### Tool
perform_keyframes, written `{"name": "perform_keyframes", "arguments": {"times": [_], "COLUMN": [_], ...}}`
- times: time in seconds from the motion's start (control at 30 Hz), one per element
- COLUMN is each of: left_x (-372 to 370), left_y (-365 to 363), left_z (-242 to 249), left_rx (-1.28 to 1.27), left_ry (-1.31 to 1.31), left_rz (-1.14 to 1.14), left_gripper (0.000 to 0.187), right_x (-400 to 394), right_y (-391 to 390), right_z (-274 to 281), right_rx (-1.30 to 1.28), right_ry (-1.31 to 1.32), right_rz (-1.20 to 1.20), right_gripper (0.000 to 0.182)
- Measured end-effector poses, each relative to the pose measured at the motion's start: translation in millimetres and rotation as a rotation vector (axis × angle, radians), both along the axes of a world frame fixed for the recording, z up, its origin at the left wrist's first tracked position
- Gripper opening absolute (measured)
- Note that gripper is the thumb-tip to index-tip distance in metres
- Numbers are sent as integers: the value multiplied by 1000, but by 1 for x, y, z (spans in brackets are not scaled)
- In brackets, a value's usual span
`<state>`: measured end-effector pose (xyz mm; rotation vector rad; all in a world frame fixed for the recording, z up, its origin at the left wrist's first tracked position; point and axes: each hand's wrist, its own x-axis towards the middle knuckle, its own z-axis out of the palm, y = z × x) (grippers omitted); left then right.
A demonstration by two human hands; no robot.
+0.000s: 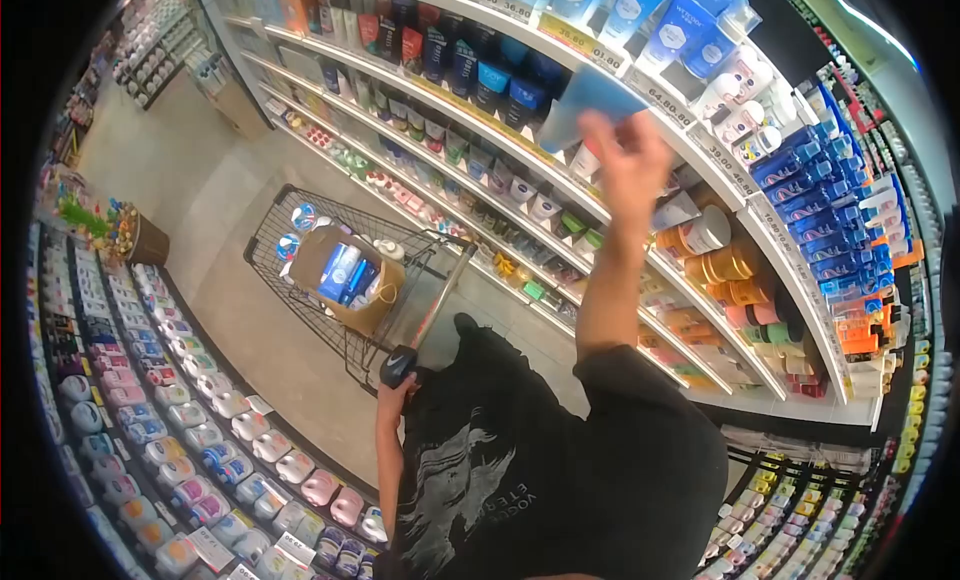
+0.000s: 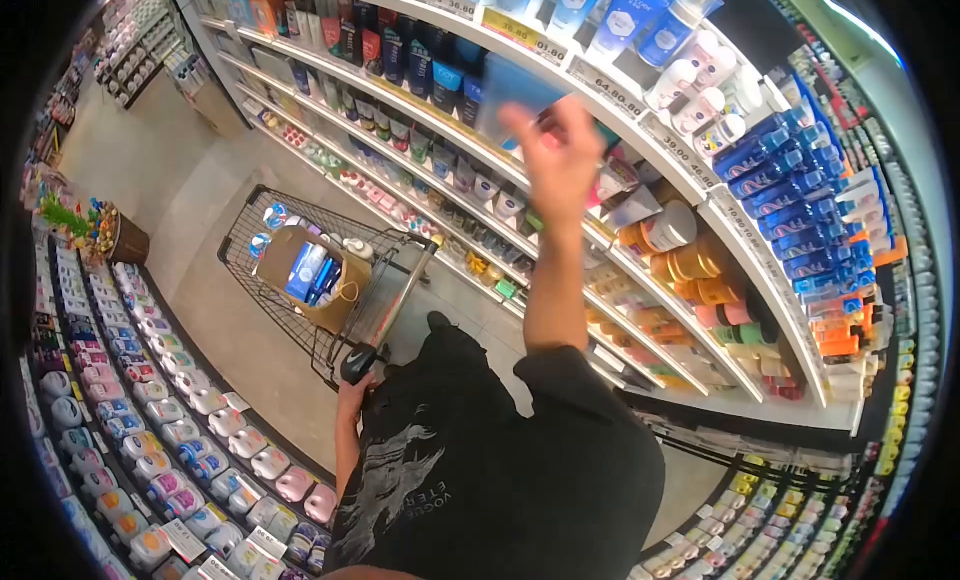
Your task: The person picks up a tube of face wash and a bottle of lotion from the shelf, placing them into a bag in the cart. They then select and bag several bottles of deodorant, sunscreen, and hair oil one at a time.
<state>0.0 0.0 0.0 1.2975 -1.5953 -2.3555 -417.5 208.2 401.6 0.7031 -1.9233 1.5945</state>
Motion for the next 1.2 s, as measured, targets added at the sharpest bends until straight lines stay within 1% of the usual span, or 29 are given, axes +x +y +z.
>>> {"name": "perform_keyframes", "arguments": {"times": [0.03,0.07,0.1,0.13,0.17,0.2,0.27,0.3,0.33,0.37,0.43,0.47,0.5,0.57,0.6,0.7,0.77,0.9,0.97,1.03,1.1,1.2], "left_x": [5,4,-3,-12,-13,-14,-13,-12,-13,-16,-17,-16,-19,-20,-23,-25,-24,-25,-23,-22,-23,-22], "left_y": [2,2,-6,7,5,4,7,8,9,12,5,14,16,17,19,17,17,17,15,14,14,14], "left_z": [-5,-6,1,3,9,7,-3,-2,-2,-4,-5,-8,5,4,4,2,1,-5,-4,-8,-11,-15], "left_rx": [-80,-163,-186,-183,-202,-206,-106,-108,-148,-186,-180,-161,-152,-158,-160,-139,-125,-106,-112,-110,-117,-123], "left_ry": [-75,-144,-146,-153,-175,-176,-150,-151,-153,-152,-154,-162,-209,-191,-164,-161,-152,-134,-145,-145,-156,-160], "left_rz": [-74,-147,-142,-141,-137,-132,-32,-28,-8,13,31,40,36,42,86,93,97,113,113,91,88,84], "left_gripper": [34,29,29,28,27,27,25,25,25,24,24,23,23,23,23,23,23,23,23,23,24,25], "right_x": [4,-12,-40,-52,-64,-95,-123,-135,-147,-158,-171,-187,-182,-187,-185,-175,-171,-168,-164,-168,-175,-177], "right_y": [6,14,20,25,24,27,23,22,22,19,15,20,19,10,8,4,4,5,7,9,13,18], "right_z": [31,50,64,85,96,93,94,92,88,82,71,57,57,49,52,59,62,61,63,58,53,50], "right_rx": [-101,-93,-107,-136,-185,-249,-250,-247,-198,-196,-133,40,138,58,63,32,42,57,126,123,160,163], "right_ry": [-103,73,241,246,235,311,306,300,275,279,226,209,107,68,70,10,-28,-42,12,34,160,154], "right_rz": [-93,-165,-239,-169,-101,-38,-22,-7,-62,-56,-107,-200,-240,-162,-160,-180,-239,-261,-343,-348,-439,-404], "right_gripper": [33,30,27,27,27,29,30,30,30,30,34,39,32,35,35,40,45,48,49,51,54,56]}}
